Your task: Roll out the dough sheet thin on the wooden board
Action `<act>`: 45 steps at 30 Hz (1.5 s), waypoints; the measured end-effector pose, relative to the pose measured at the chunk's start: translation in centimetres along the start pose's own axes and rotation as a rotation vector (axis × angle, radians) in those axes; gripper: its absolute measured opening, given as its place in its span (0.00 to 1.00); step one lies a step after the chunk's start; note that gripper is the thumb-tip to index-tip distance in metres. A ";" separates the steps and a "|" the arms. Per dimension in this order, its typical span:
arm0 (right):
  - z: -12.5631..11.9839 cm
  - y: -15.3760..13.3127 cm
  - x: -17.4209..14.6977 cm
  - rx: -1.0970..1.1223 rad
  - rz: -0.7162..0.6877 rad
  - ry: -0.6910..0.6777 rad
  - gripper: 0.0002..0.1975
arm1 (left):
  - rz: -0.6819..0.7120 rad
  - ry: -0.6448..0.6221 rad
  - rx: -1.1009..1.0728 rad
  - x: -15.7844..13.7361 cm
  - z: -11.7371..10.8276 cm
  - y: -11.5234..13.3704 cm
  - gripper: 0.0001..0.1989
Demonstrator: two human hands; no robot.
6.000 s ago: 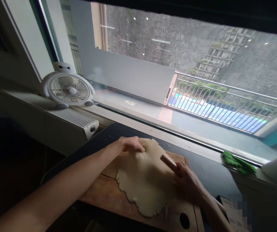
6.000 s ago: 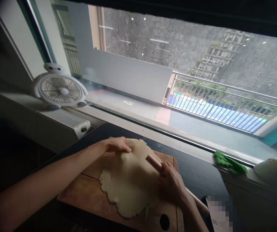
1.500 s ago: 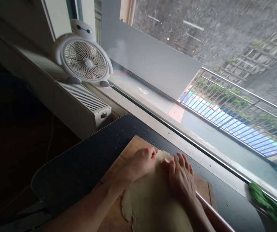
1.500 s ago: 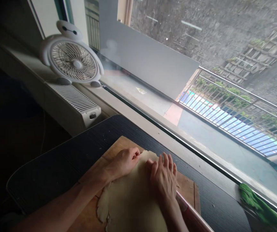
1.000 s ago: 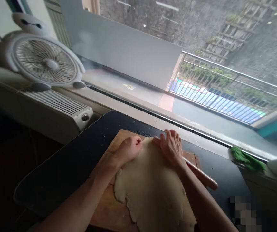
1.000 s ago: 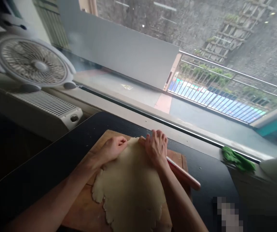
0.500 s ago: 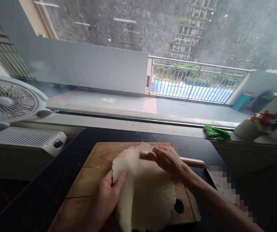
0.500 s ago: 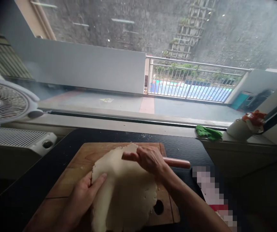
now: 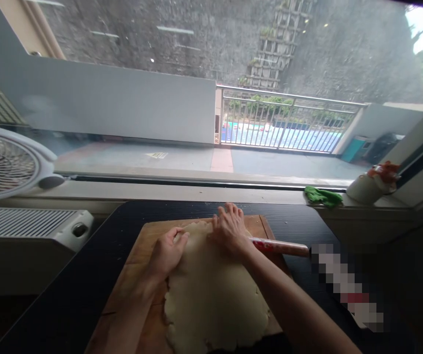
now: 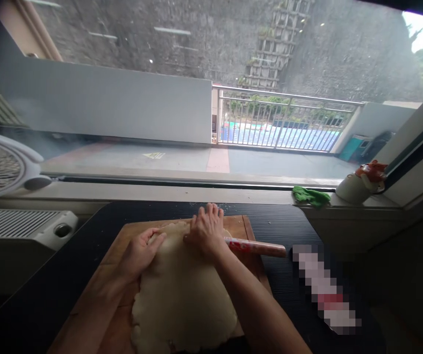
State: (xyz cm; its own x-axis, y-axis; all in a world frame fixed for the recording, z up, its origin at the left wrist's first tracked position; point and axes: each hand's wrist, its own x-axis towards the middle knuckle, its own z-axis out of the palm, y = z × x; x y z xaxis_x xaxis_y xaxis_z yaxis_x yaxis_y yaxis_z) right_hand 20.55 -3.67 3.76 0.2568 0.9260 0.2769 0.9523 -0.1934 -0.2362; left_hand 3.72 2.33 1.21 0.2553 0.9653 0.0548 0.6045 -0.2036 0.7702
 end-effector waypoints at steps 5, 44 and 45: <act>0.9 -0.5 -1.8 -0.015 -0.132 -0.006 0.22 | 0.035 -0.002 -0.076 -0.1 -0.2 -0.4 0.17; 1.5 -1.1 -0.4 -0.010 -0.068 -0.074 0.26 | 0.024 0.043 -0.038 0.0 -0.1 0.0 0.14; 1.5 -0.8 0.6 -0.008 -0.008 -0.098 0.26 | 0.019 0.040 -0.038 0.0 -0.1 0.1 0.14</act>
State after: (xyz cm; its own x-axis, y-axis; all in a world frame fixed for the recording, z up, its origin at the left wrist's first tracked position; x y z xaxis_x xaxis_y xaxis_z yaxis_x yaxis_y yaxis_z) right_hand 19.70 -2.48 2.76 0.2326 0.9546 0.1863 0.9556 -0.1887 -0.2265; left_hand 3.71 2.32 1.32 0.2351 0.9674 0.0944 0.5709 -0.2160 0.7921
